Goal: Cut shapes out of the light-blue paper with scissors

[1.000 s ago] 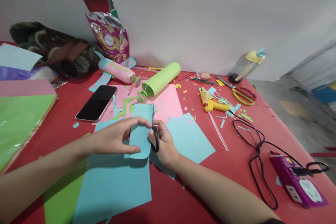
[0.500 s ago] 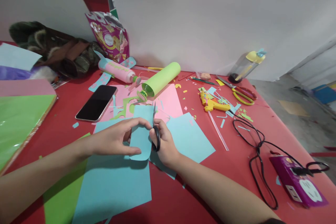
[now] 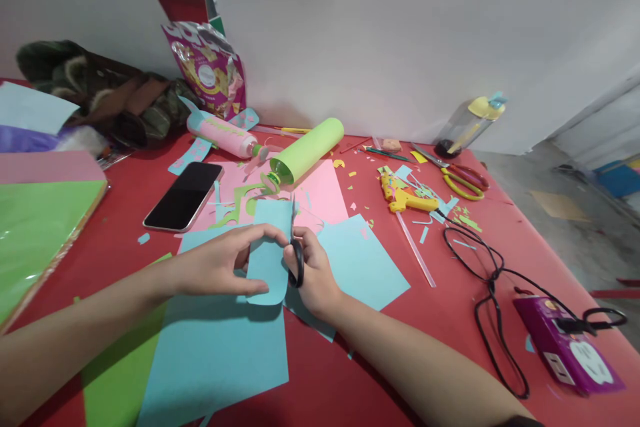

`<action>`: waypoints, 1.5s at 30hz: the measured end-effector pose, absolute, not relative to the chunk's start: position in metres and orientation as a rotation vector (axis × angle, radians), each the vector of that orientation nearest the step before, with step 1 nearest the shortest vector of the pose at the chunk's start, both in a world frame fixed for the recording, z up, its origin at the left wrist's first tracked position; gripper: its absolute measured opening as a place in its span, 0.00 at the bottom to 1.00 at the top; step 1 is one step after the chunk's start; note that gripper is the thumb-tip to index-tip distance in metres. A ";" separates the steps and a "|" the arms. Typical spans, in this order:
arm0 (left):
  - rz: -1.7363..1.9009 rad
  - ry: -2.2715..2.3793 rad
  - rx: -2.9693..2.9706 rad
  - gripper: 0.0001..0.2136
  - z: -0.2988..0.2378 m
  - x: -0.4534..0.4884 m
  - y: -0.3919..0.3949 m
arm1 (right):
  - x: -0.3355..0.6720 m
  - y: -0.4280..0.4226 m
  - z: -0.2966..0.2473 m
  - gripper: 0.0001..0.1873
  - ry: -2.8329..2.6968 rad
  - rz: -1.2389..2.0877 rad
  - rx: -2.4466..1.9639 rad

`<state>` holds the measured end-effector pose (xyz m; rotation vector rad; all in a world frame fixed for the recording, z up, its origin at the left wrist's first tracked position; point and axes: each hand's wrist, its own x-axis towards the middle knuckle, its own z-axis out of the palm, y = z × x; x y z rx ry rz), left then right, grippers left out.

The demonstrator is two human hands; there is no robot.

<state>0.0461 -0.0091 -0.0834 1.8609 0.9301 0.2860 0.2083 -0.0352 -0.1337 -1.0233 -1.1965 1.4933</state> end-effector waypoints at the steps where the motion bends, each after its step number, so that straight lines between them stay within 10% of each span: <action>1: 0.284 0.931 1.857 0.22 -0.083 0.046 -0.009 | 0.208 -0.035 -0.134 0.21 -1.198 1.496 -1.024; 45: -0.125 0.563 1.839 0.21 -0.085 0.016 0.017 | 0.206 -0.023 -0.127 0.18 -1.028 1.631 -1.063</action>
